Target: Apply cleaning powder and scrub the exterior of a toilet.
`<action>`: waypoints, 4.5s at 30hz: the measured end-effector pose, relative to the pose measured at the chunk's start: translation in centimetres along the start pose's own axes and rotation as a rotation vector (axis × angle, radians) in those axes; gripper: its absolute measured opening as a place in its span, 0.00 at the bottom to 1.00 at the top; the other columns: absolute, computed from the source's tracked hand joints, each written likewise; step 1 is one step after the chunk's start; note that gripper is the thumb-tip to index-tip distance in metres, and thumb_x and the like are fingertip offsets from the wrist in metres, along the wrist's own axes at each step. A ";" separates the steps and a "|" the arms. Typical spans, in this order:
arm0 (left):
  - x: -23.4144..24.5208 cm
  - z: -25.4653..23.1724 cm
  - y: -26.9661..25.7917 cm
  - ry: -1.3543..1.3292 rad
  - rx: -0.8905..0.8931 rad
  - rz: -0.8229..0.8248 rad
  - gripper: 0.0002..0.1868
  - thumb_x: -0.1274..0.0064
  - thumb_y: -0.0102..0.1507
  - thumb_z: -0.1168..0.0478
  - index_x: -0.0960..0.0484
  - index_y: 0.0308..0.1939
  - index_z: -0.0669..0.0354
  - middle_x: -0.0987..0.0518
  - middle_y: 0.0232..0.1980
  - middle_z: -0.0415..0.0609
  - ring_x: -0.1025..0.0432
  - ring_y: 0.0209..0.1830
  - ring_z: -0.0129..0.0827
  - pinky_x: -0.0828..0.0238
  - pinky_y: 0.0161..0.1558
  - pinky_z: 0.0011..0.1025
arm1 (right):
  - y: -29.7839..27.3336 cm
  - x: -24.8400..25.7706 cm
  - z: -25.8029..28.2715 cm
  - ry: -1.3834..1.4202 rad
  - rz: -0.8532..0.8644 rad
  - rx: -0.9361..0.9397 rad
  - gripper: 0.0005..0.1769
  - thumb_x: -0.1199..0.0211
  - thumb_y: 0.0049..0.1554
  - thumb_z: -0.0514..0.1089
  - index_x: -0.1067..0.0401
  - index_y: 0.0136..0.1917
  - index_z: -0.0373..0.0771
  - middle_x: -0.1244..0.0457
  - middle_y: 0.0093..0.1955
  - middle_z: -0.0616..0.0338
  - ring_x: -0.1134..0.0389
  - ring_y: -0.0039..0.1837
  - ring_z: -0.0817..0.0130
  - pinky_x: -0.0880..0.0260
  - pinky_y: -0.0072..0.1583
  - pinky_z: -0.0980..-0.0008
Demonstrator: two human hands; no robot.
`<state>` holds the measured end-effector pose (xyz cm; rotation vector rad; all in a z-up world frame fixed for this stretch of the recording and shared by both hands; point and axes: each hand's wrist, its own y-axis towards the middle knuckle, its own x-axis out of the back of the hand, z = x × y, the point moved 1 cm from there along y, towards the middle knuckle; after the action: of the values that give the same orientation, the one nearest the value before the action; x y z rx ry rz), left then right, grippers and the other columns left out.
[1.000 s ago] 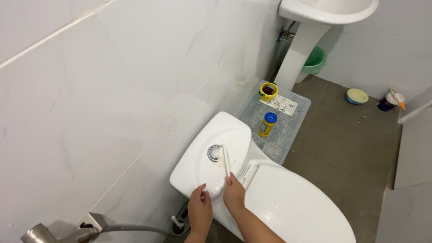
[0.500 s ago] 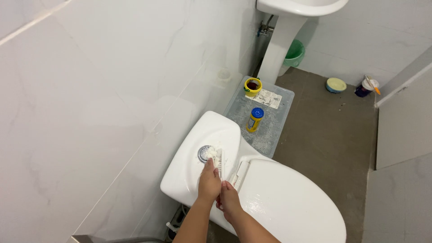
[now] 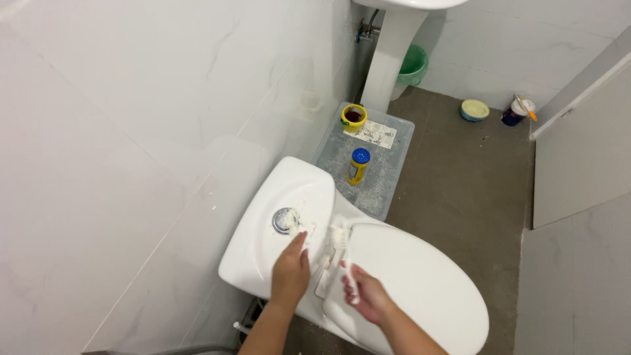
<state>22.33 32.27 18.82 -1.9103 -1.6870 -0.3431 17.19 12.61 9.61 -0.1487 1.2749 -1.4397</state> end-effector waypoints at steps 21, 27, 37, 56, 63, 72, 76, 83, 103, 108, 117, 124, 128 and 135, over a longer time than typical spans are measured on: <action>-1.4 6.5 -0.5 1.044 0.169 0.101 0.40 0.60 0.70 0.42 0.48 0.76 0.67 0.49 0.80 0.63 0.55 0.82 0.49 0.50 0.73 0.53 | 8.9 30.4 -12.8 -1.343 -0.664 0.219 0.27 0.51 0.66 0.51 0.40 0.78 0.65 0.31 0.62 0.53 0.31 0.65 0.61 0.35 0.70 0.66; -0.8 5.2 -0.4 1.056 0.228 0.162 0.41 0.60 0.71 0.42 0.52 0.77 0.66 0.51 0.81 0.62 0.57 0.82 0.47 0.51 0.74 0.53 | 9.0 33.2 -8.5 -0.966 -0.782 0.189 0.26 0.51 0.68 0.49 0.39 0.79 0.53 0.33 0.66 0.54 0.34 0.65 0.66 0.36 0.67 0.67; 0.0 7.8 -2.2 0.807 0.141 0.017 0.35 0.54 0.69 0.52 0.47 0.76 0.60 0.51 0.82 0.55 0.58 0.83 0.42 0.52 0.76 0.44 | -3.1 -4.2 2.2 -1.295 -0.339 0.367 0.26 0.59 0.69 0.50 0.43 0.79 0.61 0.33 0.58 0.47 0.29 0.56 0.56 0.30 0.61 0.59; 4.1 7.4 -4.6 0.702 0.170 0.350 0.45 0.53 0.71 0.53 0.63 0.80 0.69 0.70 0.83 0.66 0.72 0.84 0.58 0.67 0.79 0.49 | 3.2 -7.9 1.6 -1.669 -0.309 0.672 0.27 0.56 0.66 0.46 0.39 0.77 0.63 0.32 0.55 0.46 0.27 0.55 0.53 0.29 0.61 0.56; 3.8 8.0 -4.6 0.656 0.200 0.367 0.44 0.54 0.71 0.54 0.64 0.79 0.71 0.71 0.84 0.67 0.72 0.84 0.60 0.67 0.79 0.51 | 7.6 -10.1 9.9 -1.706 -0.283 0.719 0.25 0.53 0.66 0.50 0.35 0.75 0.61 0.30 0.54 0.44 0.29 0.57 0.49 0.30 0.61 0.56; 3.1 5.8 -4.4 0.626 0.278 0.310 0.43 0.55 0.71 0.53 0.63 0.79 0.70 0.71 0.84 0.65 0.71 0.84 0.61 0.68 0.79 0.50 | 5.7 -8.5 19.8 -2.247 0.220 0.440 0.24 0.54 0.66 0.52 0.36 0.74 0.68 0.34 0.51 0.55 0.31 0.54 0.59 0.30 0.60 0.60; 2.9 5.4 -4.2 0.583 0.324 0.269 0.44 0.53 0.70 0.53 0.62 0.79 0.68 0.70 0.84 0.63 0.71 0.84 0.59 0.67 0.79 0.49 | 3.2 -1.8 23.4 -2.336 0.507 0.514 0.28 0.51 0.64 0.48 0.35 0.76 0.64 0.34 0.50 0.56 0.30 0.53 0.58 0.29 0.57 0.57; 2.2 5.4 -4.2 0.597 0.354 0.218 0.44 0.52 0.70 0.53 0.60 0.79 0.68 0.68 0.84 0.63 0.69 0.84 0.60 0.65 0.79 0.48 | 1.9 4.8 25.9 -2.248 0.430 0.313 0.27 0.49 0.63 0.54 0.32 0.74 0.65 0.30 0.57 0.64 0.27 0.59 0.66 0.28 0.62 0.64; 2.6 4.6 -5.4 0.139 0.464 -0.036 0.45 0.55 0.68 0.60 0.67 0.79 0.63 0.66 0.85 0.53 0.62 0.84 0.42 0.50 0.77 0.34 | 6.3 -0.5 8.4 -2.090 0.207 0.894 0.31 0.50 0.61 0.41 0.38 0.75 0.65 0.37 0.52 0.48 0.29 0.47 0.55 0.26 0.50 0.59; 2.0 5.1 -5.3 0.151 0.454 -0.027 0.44 0.55 0.69 0.60 0.67 0.79 0.65 0.67 0.85 0.55 0.66 0.85 0.42 0.57 0.79 0.37 | 6.2 -7.2 10.3 -1.930 -0.108 0.779 0.28 0.54 0.64 0.44 0.39 0.76 0.63 0.33 0.46 0.55 0.29 0.44 0.57 0.27 0.50 0.56; 2.6 5.1 -5.0 0.334 0.453 0.106 0.43 0.58 0.71 0.58 0.69 0.79 0.66 0.70 0.85 0.58 0.68 0.85 0.44 0.65 0.80 0.44 | 3.2 -10.8 8.3 -2.002 0.053 0.630 0.26 0.52 0.65 0.48 0.37 0.75 0.62 0.33 0.46 0.54 0.28 0.45 0.56 0.26 0.51 0.57; 2.8 4.3 -4.6 0.432 0.472 0.216 0.44 0.58 0.71 0.56 0.70 0.80 0.68 0.72 0.84 0.62 0.70 0.85 0.49 0.66 0.80 0.47 | 3.0 -10.1 7.1 -2.080 0.008 0.627 0.27 0.53 0.65 0.47 0.41 0.77 0.63 0.34 0.43 0.55 0.28 0.43 0.58 0.25 0.49 0.58; 2.9 4.6 -4.5 0.452 0.458 0.248 0.45 0.57 0.71 0.54 0.69 0.79 0.70 0.73 0.84 0.65 0.71 0.85 0.52 0.66 0.80 0.48 | 2.0 -10.9 9.2 -2.124 -0.050 0.685 0.30 0.52 0.63 0.46 0.42 0.77 0.68 0.34 0.46 0.57 0.28 0.43 0.58 0.26 0.48 0.57; 2.6 4.3 -4.1 0.486 0.474 0.287 0.46 0.56 0.72 0.54 0.70 0.79 0.73 0.73 0.83 0.68 0.71 0.85 0.55 0.68 0.80 0.49 | 3.4 -10.4 8.5 -2.009 -0.002 0.687 0.28 0.51 0.64 0.45 0.40 0.76 0.62 0.33 0.46 0.54 0.29 0.45 0.56 0.27 0.51 0.56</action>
<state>18.13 37.04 17.75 -1.5280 -1.0460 -0.2411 28.82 16.40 16.11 -0.8257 -0.8307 -0.8774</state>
